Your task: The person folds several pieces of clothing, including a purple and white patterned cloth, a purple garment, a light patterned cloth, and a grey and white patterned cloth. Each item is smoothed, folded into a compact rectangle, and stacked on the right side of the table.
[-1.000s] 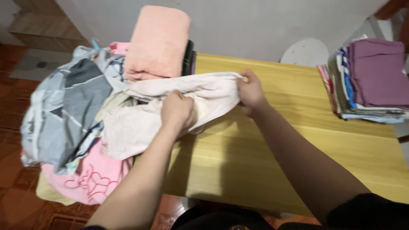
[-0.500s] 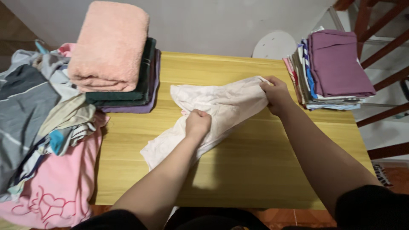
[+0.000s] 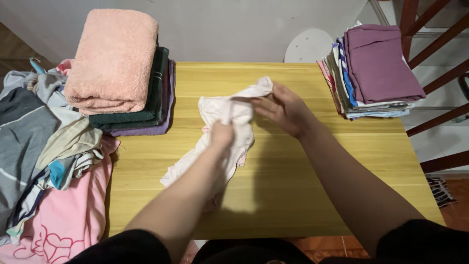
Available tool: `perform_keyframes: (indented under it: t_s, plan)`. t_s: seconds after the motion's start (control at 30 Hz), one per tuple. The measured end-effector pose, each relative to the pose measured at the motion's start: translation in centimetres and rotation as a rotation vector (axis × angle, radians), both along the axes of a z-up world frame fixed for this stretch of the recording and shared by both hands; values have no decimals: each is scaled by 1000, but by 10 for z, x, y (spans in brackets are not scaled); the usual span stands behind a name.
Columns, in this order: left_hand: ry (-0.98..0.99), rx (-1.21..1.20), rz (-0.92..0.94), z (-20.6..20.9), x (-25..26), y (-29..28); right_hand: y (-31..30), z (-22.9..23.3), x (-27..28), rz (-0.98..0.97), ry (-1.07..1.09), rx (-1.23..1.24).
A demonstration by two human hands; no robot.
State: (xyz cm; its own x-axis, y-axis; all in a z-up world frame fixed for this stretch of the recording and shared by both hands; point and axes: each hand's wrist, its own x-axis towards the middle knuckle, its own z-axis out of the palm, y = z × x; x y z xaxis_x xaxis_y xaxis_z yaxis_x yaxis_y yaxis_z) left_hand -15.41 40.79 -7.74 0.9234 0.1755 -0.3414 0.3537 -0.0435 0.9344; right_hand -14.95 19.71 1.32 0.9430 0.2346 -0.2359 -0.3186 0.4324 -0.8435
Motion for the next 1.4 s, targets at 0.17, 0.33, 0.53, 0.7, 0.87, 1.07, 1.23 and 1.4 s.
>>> perform_keyframes:
  t_s: [0.17,0.33,0.53,0.7,0.87,1.07,1.23,1.4]
  plan:
    - [17,47,121,4,14,82,-18,-94,-14,278,159,-136]
    - [250,30,-244,-12,-16,86,31,-190,-45,183,516,-446]
    - [236,-105,-259,-46,-25,52,72,-165,-55,122,470,-280]
    - [429,-49,-355,-37,-17,42,42,-105,-65,64,310,-133]
    - [287,-208,-113,-8,-5,51,-22,-80,-65,-183,265,-277]
    - [115,-191,-22,16,-4,81,-95,-49,-64,-181,134,-485]
    - [184,-95,77,24,-6,124,-140,-11,-65,-267,166,-715]
    - [202,251,83,17,-4,178,-186,1,-66,-428,166,-1043]
